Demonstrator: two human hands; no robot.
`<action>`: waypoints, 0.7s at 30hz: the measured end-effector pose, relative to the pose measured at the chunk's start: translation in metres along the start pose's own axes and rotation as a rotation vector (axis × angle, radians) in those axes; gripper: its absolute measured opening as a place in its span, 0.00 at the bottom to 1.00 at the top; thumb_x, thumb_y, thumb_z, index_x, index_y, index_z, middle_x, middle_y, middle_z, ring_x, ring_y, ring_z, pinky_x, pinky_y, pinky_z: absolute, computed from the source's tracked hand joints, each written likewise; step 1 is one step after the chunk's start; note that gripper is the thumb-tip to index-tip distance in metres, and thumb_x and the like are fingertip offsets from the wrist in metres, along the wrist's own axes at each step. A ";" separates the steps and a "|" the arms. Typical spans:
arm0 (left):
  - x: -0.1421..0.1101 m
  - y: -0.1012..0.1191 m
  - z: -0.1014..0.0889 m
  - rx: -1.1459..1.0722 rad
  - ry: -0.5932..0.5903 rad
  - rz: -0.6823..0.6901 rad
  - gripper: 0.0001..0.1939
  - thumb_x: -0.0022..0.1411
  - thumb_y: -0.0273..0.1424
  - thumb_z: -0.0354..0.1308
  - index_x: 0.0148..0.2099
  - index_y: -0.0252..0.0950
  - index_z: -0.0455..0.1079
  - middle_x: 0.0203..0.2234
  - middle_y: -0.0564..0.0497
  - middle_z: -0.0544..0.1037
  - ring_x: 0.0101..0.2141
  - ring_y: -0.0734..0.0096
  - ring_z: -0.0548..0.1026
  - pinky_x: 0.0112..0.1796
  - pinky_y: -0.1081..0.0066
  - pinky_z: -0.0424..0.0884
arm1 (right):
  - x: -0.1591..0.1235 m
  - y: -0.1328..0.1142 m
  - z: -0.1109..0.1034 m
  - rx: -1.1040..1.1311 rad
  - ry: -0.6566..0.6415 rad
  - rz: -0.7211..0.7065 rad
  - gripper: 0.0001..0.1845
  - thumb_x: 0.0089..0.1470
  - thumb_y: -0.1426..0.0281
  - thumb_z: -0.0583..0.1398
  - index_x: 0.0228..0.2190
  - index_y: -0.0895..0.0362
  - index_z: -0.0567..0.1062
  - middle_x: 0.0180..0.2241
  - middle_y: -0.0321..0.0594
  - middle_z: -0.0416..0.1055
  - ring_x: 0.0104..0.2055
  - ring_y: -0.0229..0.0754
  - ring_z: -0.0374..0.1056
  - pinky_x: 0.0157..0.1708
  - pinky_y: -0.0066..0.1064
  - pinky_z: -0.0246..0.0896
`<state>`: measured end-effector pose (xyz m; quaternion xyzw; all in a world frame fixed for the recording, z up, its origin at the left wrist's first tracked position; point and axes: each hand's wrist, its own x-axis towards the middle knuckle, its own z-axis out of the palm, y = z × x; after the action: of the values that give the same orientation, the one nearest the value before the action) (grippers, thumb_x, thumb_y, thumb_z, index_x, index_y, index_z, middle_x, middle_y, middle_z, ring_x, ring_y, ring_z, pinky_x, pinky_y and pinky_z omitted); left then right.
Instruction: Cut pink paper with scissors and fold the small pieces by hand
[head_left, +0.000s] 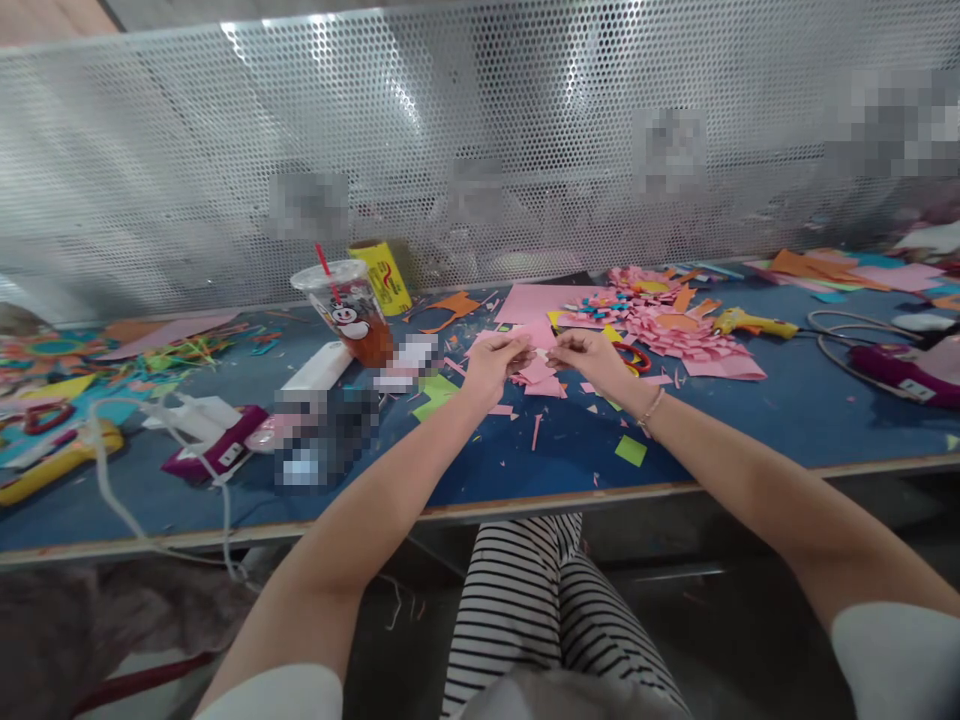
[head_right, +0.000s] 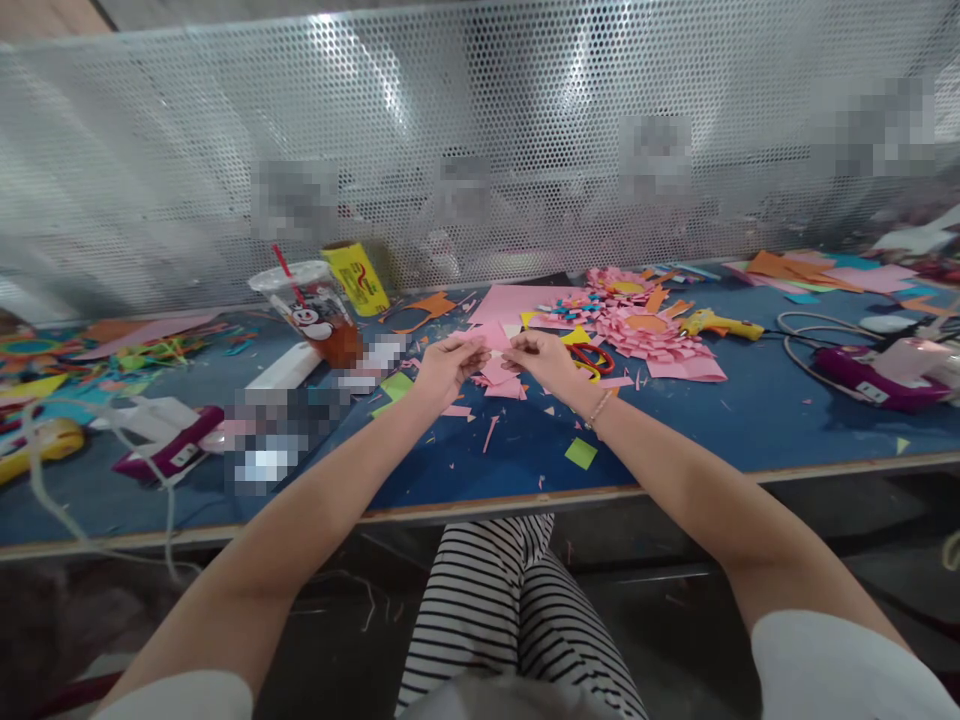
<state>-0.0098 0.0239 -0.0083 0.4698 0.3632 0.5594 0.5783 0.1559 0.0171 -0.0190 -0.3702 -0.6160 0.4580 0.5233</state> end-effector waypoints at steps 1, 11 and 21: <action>0.000 0.000 0.000 0.021 0.000 0.017 0.15 0.39 0.36 0.68 0.26 0.30 0.73 0.22 0.48 0.77 0.23 0.76 0.74 0.33 0.71 0.71 | 0.000 0.000 0.000 -0.043 -0.006 -0.028 0.18 0.39 0.58 0.64 0.26 0.58 0.69 0.25 0.36 0.69 0.29 0.37 0.70 0.34 0.32 0.67; -0.002 -0.006 0.004 0.140 -0.090 0.100 0.16 0.40 0.40 0.67 0.23 0.32 0.70 0.19 0.51 0.74 0.23 0.75 0.73 0.31 0.71 0.70 | -0.002 -0.006 0.002 -0.316 0.114 -0.176 0.16 0.46 0.57 0.59 0.21 0.57 0.66 0.19 0.32 0.61 0.22 0.32 0.55 0.24 0.27 0.52; 0.004 0.000 -0.003 0.055 0.006 0.129 0.14 0.43 0.38 0.65 0.22 0.34 0.67 0.15 0.56 0.67 0.19 0.80 0.68 0.25 0.76 0.67 | 0.012 0.000 -0.057 -1.240 0.114 -0.185 0.11 0.50 0.67 0.56 0.31 0.63 0.72 0.35 0.54 0.70 0.40 0.49 0.66 0.40 0.37 0.58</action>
<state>-0.0124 0.0278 -0.0088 0.5065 0.3489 0.5867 0.5267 0.2100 0.0381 -0.0135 -0.5737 -0.7677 -0.0521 0.2807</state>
